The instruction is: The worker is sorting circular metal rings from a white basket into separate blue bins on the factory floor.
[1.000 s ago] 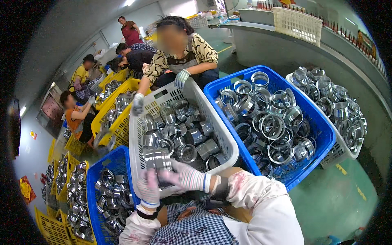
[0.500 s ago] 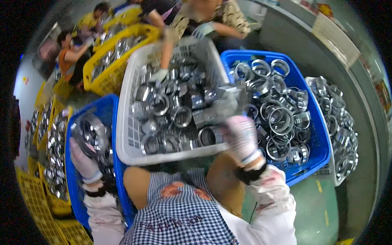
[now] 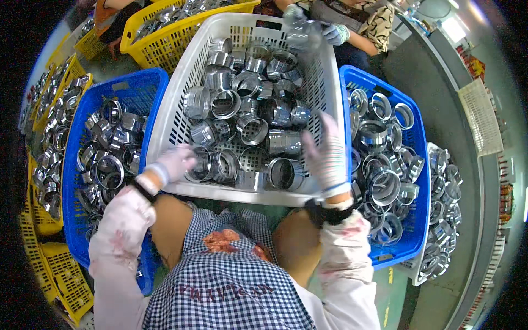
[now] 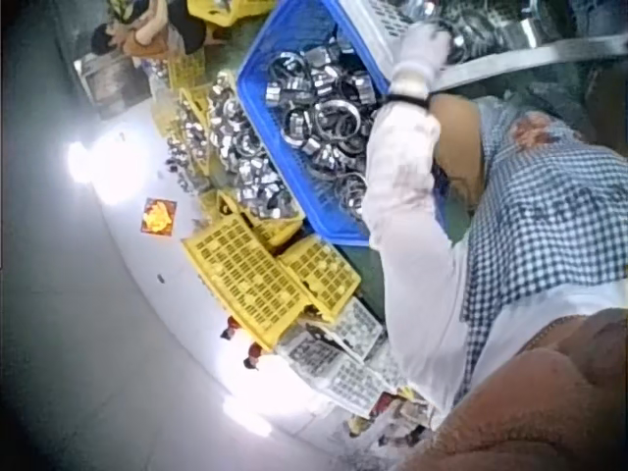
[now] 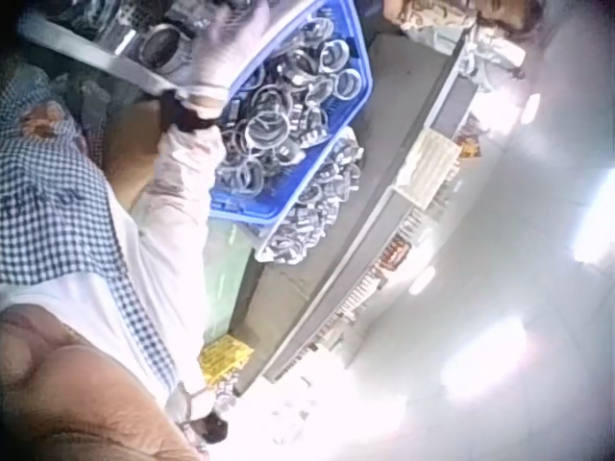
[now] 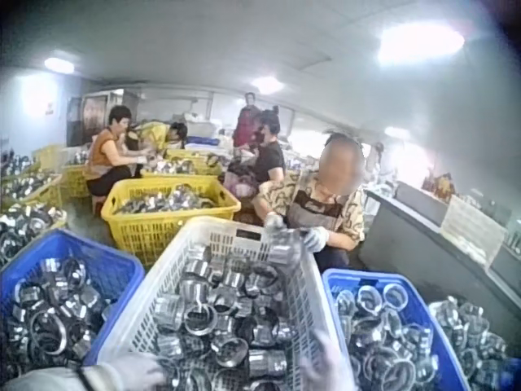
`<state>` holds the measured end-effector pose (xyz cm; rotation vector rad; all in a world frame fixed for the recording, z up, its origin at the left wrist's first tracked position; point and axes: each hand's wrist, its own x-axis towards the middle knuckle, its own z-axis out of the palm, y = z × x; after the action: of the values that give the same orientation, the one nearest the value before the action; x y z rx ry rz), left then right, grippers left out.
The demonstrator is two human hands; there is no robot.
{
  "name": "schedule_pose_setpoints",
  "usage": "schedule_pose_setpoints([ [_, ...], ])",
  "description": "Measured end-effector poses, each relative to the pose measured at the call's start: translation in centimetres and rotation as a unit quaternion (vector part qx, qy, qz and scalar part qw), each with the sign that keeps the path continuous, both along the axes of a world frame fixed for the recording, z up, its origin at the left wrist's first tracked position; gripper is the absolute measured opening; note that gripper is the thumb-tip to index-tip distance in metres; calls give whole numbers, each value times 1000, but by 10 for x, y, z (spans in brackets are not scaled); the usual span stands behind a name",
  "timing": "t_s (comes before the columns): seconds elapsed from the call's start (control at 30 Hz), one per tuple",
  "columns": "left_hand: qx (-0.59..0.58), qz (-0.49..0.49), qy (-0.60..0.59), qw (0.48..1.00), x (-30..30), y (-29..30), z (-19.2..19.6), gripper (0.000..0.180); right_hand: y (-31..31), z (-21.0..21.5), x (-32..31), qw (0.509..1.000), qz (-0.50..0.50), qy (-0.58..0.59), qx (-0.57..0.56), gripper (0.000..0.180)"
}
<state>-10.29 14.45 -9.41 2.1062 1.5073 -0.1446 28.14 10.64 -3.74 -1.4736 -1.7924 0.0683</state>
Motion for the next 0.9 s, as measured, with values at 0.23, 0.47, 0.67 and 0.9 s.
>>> schedule_pose_setpoints([
  [0.23, -168, -190, 270, 929, 76, 32, -54, 40, 13, 10, -122, 979, 173, 92, -61, 49],
  [0.47, -42, 11, -16, 999, 66, 63, -77, 24, 25, -50, -90, 986, 76, 114, -92, 51],
  [0.67, -126, -189, -230, 946, 67, 54, 45, 20, 37, -37, -77, 993, 109, 32, 21, 60],
  [0.9, 381, 23, -231, 895, 94, -3, 81, 39, 23, -67, -90, 889, 135, 377, -221, 47],
])
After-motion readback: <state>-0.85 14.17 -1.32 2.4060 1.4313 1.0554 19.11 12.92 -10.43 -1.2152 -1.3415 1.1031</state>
